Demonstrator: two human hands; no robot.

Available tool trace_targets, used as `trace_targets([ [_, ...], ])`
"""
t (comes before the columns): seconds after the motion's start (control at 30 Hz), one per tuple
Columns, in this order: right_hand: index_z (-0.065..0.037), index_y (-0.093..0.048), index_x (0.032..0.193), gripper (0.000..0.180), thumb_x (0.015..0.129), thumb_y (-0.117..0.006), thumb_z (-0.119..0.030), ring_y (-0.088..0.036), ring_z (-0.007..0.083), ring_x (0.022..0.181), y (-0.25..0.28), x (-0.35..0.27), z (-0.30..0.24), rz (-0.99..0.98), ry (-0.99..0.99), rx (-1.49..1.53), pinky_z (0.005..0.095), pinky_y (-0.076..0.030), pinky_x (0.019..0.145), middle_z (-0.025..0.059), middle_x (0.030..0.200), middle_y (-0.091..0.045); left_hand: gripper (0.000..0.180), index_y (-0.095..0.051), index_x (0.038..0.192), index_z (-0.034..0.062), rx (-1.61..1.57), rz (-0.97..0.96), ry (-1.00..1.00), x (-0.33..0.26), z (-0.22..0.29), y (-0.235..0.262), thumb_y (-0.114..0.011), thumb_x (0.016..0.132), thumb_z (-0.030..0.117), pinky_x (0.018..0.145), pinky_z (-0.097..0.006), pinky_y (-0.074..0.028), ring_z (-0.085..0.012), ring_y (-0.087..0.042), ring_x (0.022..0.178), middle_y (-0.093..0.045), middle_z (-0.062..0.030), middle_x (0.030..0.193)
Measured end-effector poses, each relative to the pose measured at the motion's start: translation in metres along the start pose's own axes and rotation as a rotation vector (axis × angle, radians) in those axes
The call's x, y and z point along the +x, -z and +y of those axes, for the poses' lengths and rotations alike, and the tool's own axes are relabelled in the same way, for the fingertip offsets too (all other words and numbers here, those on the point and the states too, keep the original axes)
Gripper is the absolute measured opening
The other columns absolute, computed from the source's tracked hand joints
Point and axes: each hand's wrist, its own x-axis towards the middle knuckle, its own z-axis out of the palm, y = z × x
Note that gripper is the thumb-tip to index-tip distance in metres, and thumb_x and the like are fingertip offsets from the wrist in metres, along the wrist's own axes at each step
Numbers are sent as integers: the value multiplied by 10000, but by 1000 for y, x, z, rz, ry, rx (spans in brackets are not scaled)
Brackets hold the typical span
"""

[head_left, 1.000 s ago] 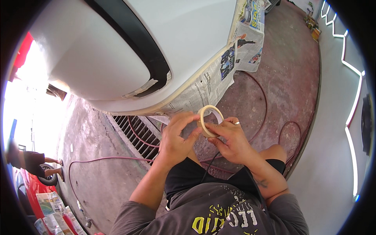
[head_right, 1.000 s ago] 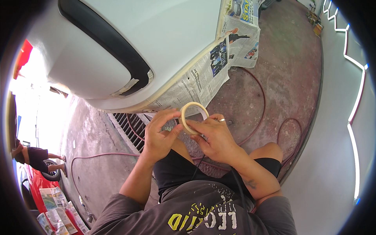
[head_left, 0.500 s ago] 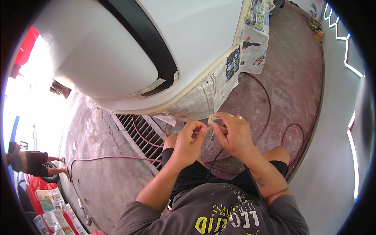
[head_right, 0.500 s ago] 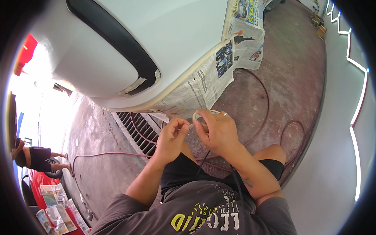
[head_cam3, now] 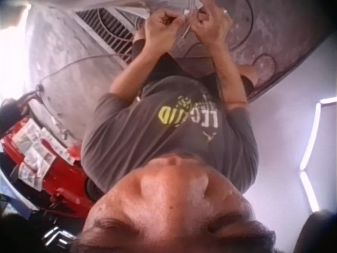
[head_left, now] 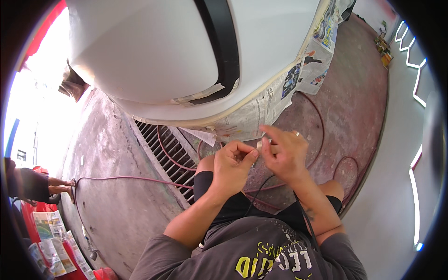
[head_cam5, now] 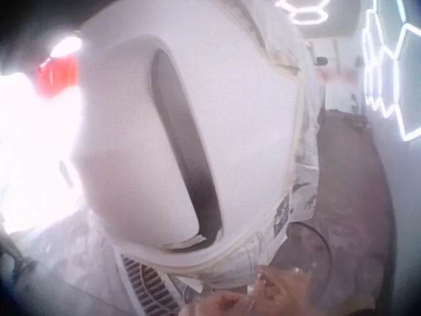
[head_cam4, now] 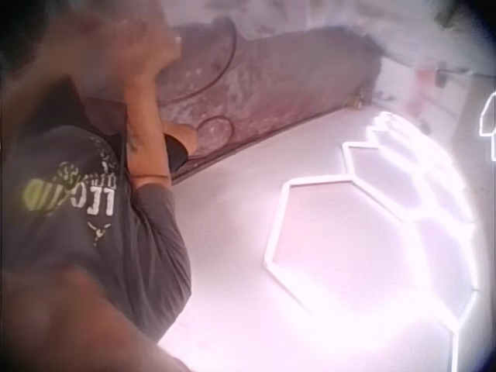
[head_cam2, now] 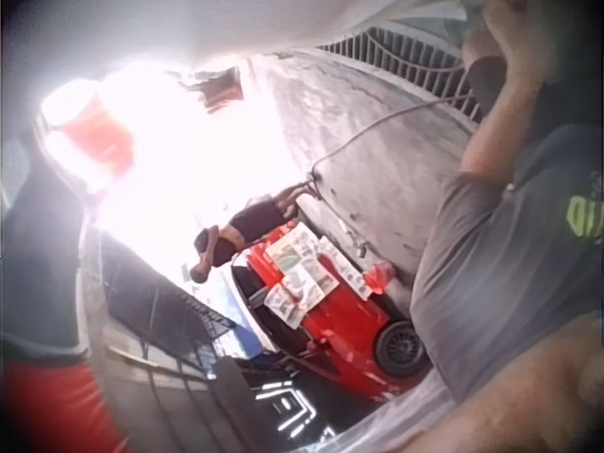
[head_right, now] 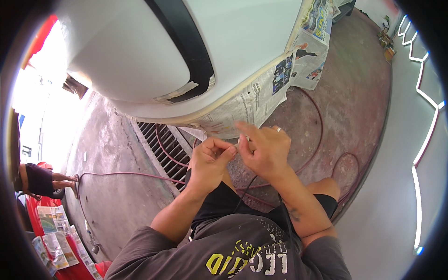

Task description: The person uses a spray gun to apply white paint to the rear bumper of a car. They then apply masking tape and newspaper to the edges of the bumper to protect adjacent areas from overspray.

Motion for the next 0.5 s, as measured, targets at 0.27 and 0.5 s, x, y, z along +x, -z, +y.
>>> trace_targets([
  [0.27,-49,-582,1405,306,1110,-580,-132,-537,54,688,19,60,1,460,-727,733,231,-422,595,-45,838,-576,115,-691,1091,-22,-435,107,-177,35,57,30,-733,1030,66,811,-276,-545,-154,-708,896,-756,-106,996],
  [0.5,-97,-586,1387,324,1127,-607,-291,-483,60,663,-1,47,-50,92,-1151,1298,239,-438,615,-35,851,-550,111,-724,1101,0,-604,70,-108,40,55,40,-723,1042,94,851,-305,-550,-190,-725,948,-765,-109,1033],
])
